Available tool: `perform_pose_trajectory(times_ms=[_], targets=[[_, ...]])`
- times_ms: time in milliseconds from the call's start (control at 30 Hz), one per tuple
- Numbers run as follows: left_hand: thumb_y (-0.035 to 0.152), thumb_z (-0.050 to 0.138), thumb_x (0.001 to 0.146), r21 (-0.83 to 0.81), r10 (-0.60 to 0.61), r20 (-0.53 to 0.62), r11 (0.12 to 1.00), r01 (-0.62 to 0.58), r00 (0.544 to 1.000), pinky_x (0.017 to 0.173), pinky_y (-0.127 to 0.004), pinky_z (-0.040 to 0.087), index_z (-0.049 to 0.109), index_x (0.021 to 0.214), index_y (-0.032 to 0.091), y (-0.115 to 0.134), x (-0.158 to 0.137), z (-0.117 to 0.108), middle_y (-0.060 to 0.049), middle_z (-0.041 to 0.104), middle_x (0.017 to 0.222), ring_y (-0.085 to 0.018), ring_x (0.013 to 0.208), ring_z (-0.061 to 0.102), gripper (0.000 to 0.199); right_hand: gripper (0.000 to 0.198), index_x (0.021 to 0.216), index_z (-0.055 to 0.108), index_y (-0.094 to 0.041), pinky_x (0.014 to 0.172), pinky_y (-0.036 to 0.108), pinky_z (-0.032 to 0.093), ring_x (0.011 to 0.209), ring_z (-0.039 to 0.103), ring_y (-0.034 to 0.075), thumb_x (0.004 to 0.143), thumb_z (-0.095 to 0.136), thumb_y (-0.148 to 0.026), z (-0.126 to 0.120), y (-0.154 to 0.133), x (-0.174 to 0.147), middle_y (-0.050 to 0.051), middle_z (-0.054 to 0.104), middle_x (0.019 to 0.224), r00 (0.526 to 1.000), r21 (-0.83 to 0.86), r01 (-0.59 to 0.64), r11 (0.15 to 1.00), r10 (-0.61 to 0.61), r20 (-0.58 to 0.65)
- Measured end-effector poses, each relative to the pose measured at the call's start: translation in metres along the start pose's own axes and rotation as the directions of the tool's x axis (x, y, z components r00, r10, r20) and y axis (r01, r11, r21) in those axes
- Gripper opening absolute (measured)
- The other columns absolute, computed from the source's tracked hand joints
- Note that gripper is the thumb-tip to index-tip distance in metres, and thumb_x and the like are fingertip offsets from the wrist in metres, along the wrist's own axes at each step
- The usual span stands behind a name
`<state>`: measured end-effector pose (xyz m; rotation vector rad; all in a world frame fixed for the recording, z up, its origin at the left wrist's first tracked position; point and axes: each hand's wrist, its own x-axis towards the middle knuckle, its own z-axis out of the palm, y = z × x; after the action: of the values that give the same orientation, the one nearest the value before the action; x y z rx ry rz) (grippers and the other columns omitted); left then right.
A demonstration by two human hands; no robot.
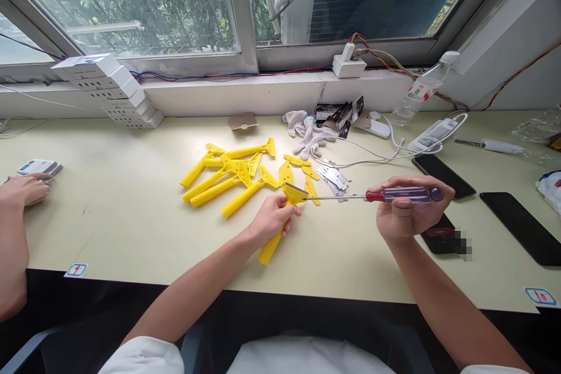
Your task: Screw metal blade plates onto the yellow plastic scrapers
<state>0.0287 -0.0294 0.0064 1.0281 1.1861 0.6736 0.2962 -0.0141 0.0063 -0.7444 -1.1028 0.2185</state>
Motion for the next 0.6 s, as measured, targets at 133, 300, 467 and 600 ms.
perform_pose_trajectory(times_ms=[133, 300, 467, 600], targets=[[0.022, 0.068, 0.085, -0.007, -0.036, -0.007, 0.999, 0.036, 0.999, 0.037, -0.020, 0.041, 0.064, 0.086, 0.017, 0.001, 0.001, -0.002, 0.002, 0.059, 0.070, -0.008, 0.048, 0.050, 0.006, 0.042, 0.108, 0.054, -0.033, 0.043, 0.039, 0.058, 0.054, 0.064, 0.020, 0.086, 0.082, -0.054, -0.001, 0.004, -0.001, -0.002, 0.061, 0.085, 1.000, 0.032, 0.017, 0.999, -0.018, 0.015], [0.023, 0.070, 0.084, -0.060, -0.045, 0.006, 0.997, 0.045, 0.999, 0.038, -0.020, 0.041, 0.063, 0.086, 0.018, -0.003, 0.005, -0.006, 0.004, 0.055, 0.066, -0.009, 0.048, 0.048, 0.009, 0.038, 0.105, 0.059, -0.034, 0.047, 0.040, 0.057, 0.059, 0.064, 0.022, 0.083, 0.082, -0.055, 0.001, 0.002, 0.000, 0.000, 0.062, 0.084, 0.999, -0.019, 0.028, 0.999, -0.029, -0.023], [0.025, 0.069, 0.084, -0.083, -0.014, 0.005, 0.996, 0.015, 1.000, 0.037, -0.021, 0.041, 0.061, 0.083, 0.018, -0.007, 0.008, -0.006, 0.003, 0.055, 0.070, -0.008, 0.048, 0.048, 0.010, 0.033, 0.112, 0.058, -0.031, 0.038, 0.031, 0.048, 0.052, 0.059, 0.015, 0.090, 0.080, -0.042, 0.003, -0.007, 0.004, -0.002, 0.065, 0.090, 0.984, 0.012, -0.163, 0.986, 0.162, 0.070], [0.027, 0.071, 0.083, -0.104, 0.017, -0.011, 0.994, -0.018, 1.000, 0.037, -0.021, 0.043, 0.061, 0.085, 0.018, -0.007, 0.008, -0.005, 0.001, 0.062, 0.079, -0.007, 0.049, 0.050, 0.013, 0.041, 0.118, 0.053, -0.031, 0.037, 0.027, 0.045, 0.047, 0.058, 0.013, 0.090, 0.083, -0.038, 0.002, -0.004, 0.009, -0.006, 0.061, 0.086, 0.963, -0.031, -0.266, 0.963, 0.267, 0.033]])
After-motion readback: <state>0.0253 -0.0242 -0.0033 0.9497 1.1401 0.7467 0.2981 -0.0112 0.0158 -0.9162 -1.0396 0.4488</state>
